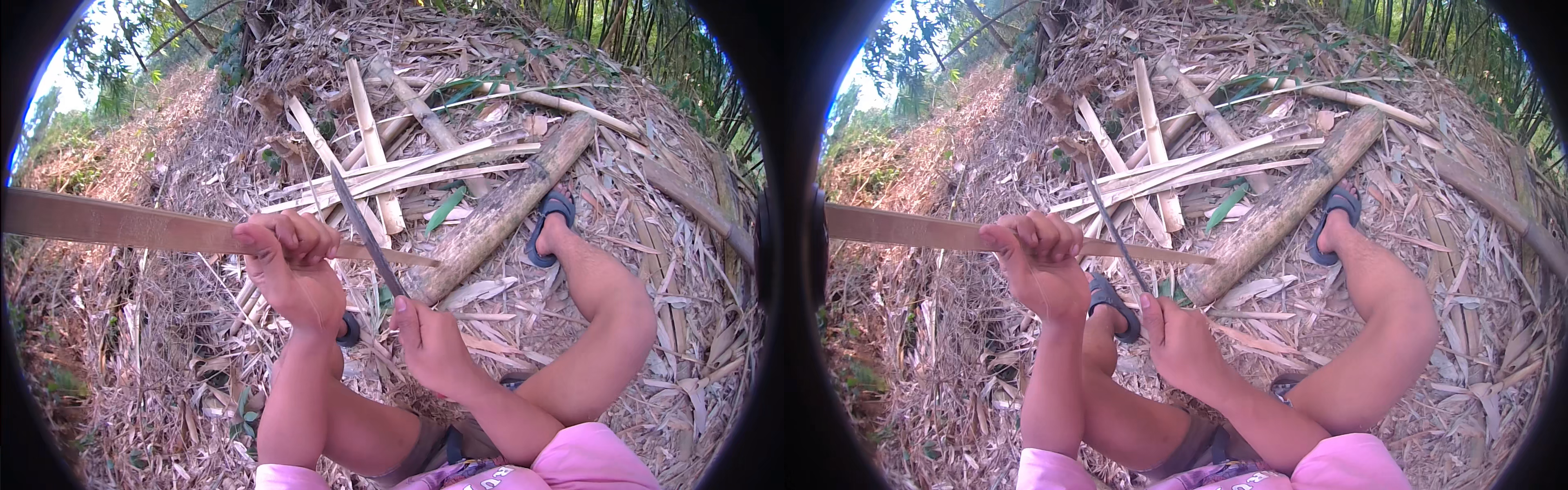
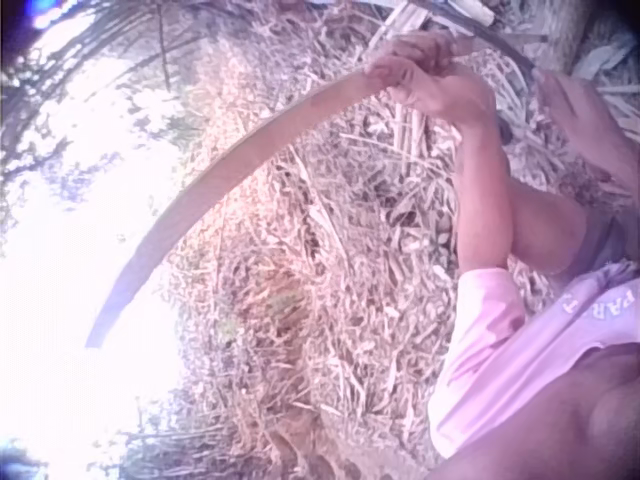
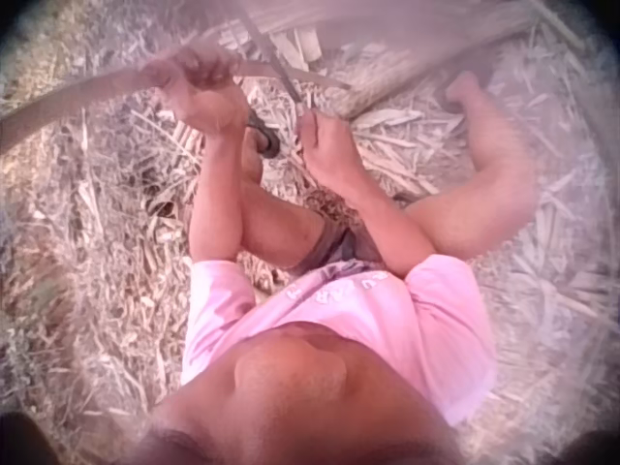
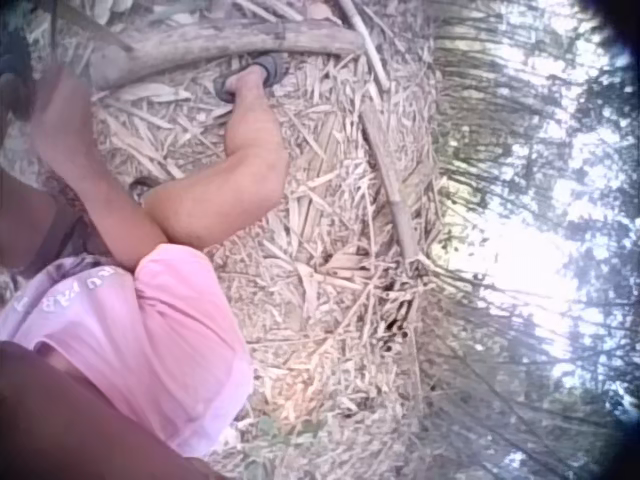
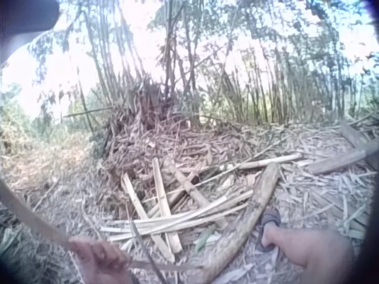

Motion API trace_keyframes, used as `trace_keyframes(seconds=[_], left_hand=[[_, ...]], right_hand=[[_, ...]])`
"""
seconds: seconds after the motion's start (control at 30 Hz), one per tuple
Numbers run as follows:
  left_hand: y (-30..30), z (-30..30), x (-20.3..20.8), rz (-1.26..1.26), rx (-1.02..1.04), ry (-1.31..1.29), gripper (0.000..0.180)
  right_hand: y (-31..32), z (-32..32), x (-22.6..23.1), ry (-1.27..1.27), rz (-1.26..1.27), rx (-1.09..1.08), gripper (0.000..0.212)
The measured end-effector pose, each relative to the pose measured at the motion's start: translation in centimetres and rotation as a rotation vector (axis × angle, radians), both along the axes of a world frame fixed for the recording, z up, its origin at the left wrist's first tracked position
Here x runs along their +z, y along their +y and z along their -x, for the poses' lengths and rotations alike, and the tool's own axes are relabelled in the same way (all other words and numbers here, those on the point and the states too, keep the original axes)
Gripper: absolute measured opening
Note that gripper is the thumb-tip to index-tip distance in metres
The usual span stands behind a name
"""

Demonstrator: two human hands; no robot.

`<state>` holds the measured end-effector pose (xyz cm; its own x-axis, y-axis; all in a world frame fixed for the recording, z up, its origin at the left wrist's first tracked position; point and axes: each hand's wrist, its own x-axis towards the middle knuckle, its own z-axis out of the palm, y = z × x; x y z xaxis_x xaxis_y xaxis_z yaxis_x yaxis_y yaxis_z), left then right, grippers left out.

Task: The person uses a machete to shave thin strips from a piece of bamboo while sitting on the ground. They pull the knife along the bamboo to remove shavings and then hold up the processed piece.

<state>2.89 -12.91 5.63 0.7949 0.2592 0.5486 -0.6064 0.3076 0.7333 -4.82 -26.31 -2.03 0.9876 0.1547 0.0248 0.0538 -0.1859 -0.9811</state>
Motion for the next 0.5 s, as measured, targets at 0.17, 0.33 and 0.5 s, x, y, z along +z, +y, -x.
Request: trace_keyframes(seconds=[0.17,0.33,0.5], left_hand=[[-0.3,0.4,-0.1,0.017,0.110,0.006,0.045],[-0.2,0.6,0.0,0.048,0.127,-0.002,0.045],[-0.5,0.8,-0.7,0.052,0.121,-0.022,0.046]], right_hand=[[0.3,-0.9,0.5,-0.059,0.097,-0.007,0.043],[0.5,-0.9,0.4,-0.053,0.111,0.016,0.043],[-0.1,-2.1,-2.0,-0.092,0.177,-0.065,0.041]])
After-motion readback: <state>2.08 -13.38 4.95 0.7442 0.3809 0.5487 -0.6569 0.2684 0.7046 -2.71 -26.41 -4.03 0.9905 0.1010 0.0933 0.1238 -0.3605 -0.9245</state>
